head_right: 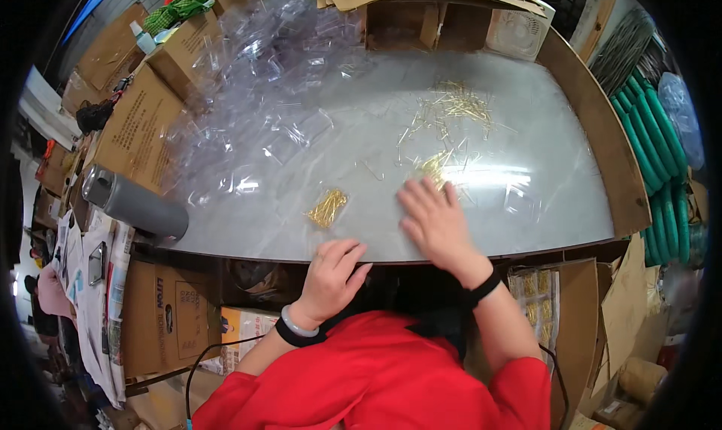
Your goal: Sort small metal pins into plastic bags and pack the bags into a cardboard box.
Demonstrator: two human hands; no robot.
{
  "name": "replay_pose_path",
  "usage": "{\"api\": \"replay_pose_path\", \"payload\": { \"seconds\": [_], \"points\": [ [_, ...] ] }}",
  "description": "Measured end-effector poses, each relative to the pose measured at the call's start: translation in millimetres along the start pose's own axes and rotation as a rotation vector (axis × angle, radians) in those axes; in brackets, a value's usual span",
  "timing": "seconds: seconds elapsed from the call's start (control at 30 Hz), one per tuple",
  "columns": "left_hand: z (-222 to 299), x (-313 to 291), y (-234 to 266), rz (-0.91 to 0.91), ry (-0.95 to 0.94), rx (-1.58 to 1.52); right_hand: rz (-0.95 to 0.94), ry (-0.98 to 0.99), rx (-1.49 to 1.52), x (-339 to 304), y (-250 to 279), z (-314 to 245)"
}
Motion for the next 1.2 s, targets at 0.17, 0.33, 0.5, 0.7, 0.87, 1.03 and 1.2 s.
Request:
{"api": "replay_pose_path", "payload": {
  "seconds": [0.17, 0.33, 0.5, 0.7, 0.87, 1.03, 1.2],
  "points": [
    [5.5, 12.7, -8.7, -0.065, 0.002, 0.066, 0.170, 0.027, 0.088, 3.7, -7.0, 6.5],
    [8.3, 27.9, -16.0, -0.105, -0.028, 0.092, 0.129, 0.206, 0.221, 2.8, -2.6, -6.7],
    [2.1, 33.7, -22.3, -0.114, 0.008, 0.023, 0.174, 0.076, 0.199, -7.3, -5.3, -0.1],
    [-0.7, 31.5, -24.0, -0.084, 0.022, -0.005, 0.161, -0.036, 0.031, -11.7, -3.3, 0.3],
    [-1.2, 29.3, -22.8, -0.063, 0.029, 0.009, 0.145, -0.023, -0.015, -4.0, -1.3, -6.3],
    [-0.8, 28.6, -23.8, -0.050, 0.028, 0.006, 0.166, 0.152, 0.147, 0.5, -5.6, -5.9],
    [-2.3, 29.4, -25.4, -0.056, 0.020, 0.000, 0.303, 0.132, 0.338, -7.6, -11.3, 4.9]
  ]
}}
Point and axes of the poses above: each hand's wrist, its own x-axis towards the middle knuckle, its own y-axis out of the back of the hand, z = x × y, the point moved 2 cm from there along x, towards the middle knuckle, and after that the axes turned 10 degrees about y, right-handed, at the moved point
